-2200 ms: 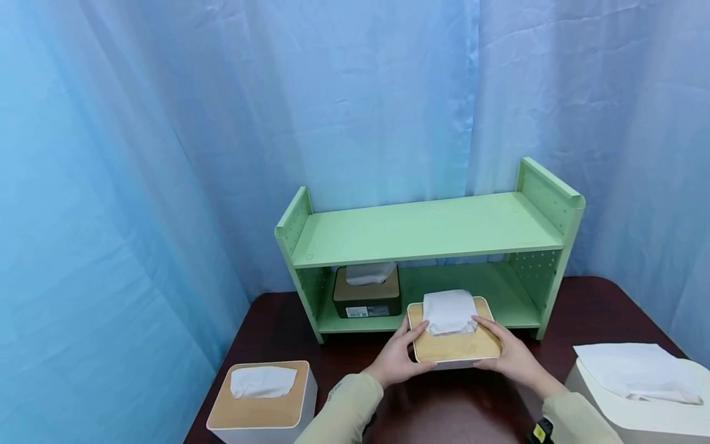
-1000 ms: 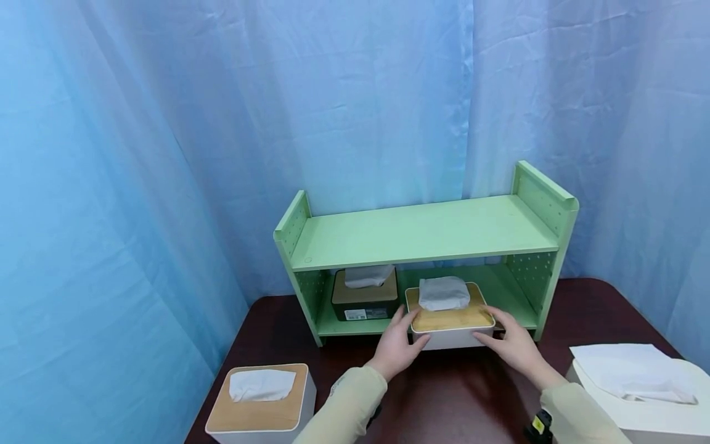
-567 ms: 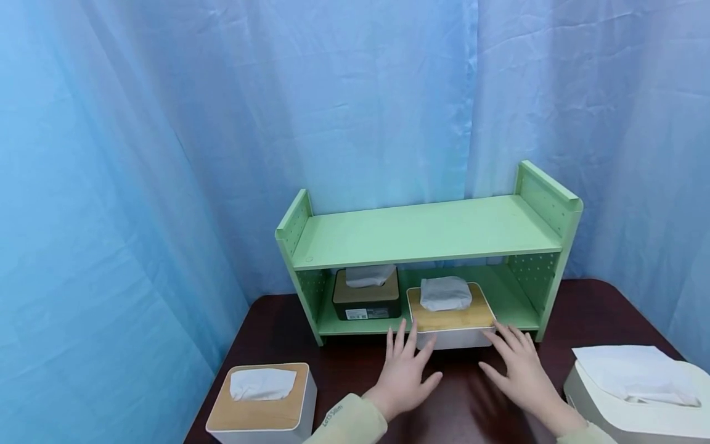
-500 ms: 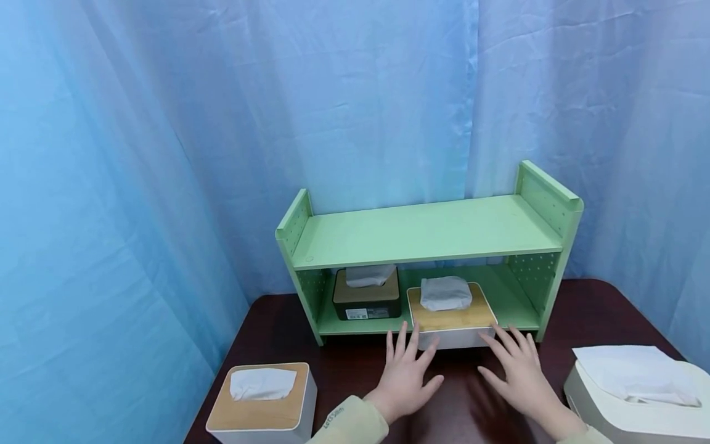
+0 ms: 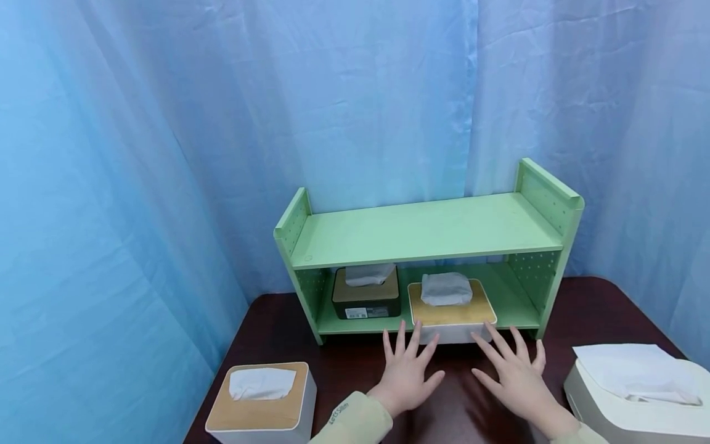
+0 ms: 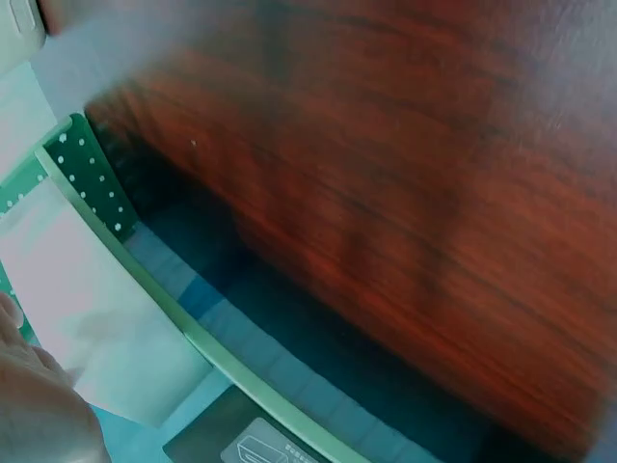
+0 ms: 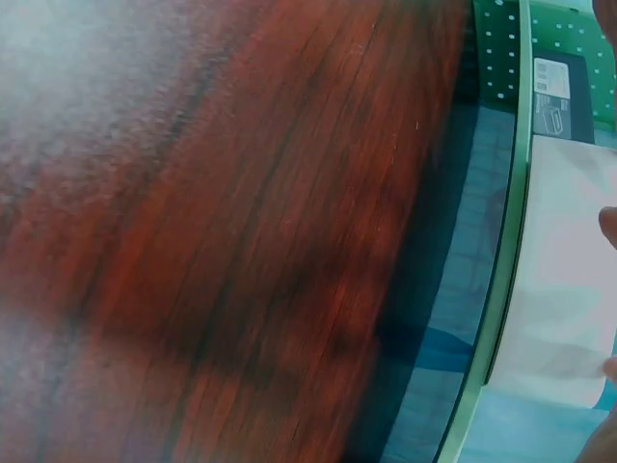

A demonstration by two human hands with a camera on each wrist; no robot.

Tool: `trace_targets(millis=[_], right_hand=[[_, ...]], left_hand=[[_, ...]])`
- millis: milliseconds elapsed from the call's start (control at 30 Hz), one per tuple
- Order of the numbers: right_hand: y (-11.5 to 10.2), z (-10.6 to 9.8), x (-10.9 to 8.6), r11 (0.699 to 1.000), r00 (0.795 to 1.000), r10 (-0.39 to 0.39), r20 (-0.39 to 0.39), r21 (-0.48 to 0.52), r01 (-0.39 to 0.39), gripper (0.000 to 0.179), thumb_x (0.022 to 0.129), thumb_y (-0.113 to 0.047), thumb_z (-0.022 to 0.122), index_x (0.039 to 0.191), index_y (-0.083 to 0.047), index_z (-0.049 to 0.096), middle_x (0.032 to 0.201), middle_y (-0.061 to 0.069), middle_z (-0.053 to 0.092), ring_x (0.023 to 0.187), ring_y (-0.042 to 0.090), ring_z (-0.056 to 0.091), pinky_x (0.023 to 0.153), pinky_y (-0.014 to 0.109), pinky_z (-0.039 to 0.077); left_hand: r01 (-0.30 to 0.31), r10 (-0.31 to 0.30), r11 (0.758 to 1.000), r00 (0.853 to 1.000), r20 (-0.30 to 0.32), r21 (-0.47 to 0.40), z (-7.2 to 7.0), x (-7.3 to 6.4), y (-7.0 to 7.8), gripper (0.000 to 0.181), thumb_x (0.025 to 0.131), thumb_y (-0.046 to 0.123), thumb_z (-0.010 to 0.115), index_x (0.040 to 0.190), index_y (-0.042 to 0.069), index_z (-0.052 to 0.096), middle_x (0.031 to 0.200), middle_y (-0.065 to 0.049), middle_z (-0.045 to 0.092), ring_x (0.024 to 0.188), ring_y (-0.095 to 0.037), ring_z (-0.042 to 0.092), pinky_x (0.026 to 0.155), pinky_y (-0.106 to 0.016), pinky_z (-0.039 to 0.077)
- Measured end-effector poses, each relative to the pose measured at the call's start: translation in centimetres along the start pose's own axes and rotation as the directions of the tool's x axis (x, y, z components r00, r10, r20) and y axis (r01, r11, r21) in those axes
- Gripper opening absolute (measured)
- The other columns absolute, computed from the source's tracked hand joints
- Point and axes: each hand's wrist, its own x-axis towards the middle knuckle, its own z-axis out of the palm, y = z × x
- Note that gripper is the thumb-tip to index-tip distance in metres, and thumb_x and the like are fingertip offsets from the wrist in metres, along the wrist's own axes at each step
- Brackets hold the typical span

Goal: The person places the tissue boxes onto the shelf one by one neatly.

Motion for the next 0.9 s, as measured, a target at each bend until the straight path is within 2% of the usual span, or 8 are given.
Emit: trace_targets(millis=[367, 700, 900], right_hand=[[1.1, 0.5, 1.7, 0.997, 0.994, 0.078, 0.079, -0.004, -0.078, 0.061, 0.088, -0.046, 0.061, 0.141, -0.021, 0.045, 0.155, 0.006, 0.027, 0.132, 0.054, 0.019, 0.096, 0.077, -0.002], [2.0, 0.5, 3.3, 0.995, 0.988, 0.095, 0.118, 0.0, -0.096, 0.064, 0.09, -0.051, 0.055, 0.145, -0.02, 0.04, 0.156, 0.007, 0.025, 0.134, 0.055, 0.017, 0.096, 0.077, -0.004], [2.5, 0.6, 4.1, 0.995, 0.985, 0.101, 0.141, -0.004, -0.102, 0.065, 0.091, -0.051, 0.054, 0.145, -0.02, 0.039, 0.156, 0.009, 0.025, 0.134, 0.056, 0.014, 0.096, 0.077, -0.005]], left_hand=[[0.046, -0.047, 0.999, 0.998, 0.05, 0.015, -0.4, 2.3, -0.5, 0.062, 0.096, 0.06, 0.033, 0.151, 0.036, 0.019, 0.16, -0.003, 0.011, 0.146, -0.037, 0.006, 0.109, -0.064, 0.012], [0.083, -0.087, 0.995, 0.994, 0.072, 0.052, -0.7, 4.0, -0.3, 0.062, 0.096, 0.062, 0.03, 0.151, 0.038, 0.016, 0.16, 0.001, 0.006, 0.146, -0.035, 0.004, 0.112, -0.061, 0.009], [0.1, -0.105, 0.993, 0.991, 0.081, 0.067, -0.2, 4.9, -0.5, 0.062, 0.095, 0.063, 0.029, 0.15, 0.04, 0.014, 0.161, 0.002, 0.004, 0.146, -0.034, 0.002, 0.112, -0.06, 0.007]])
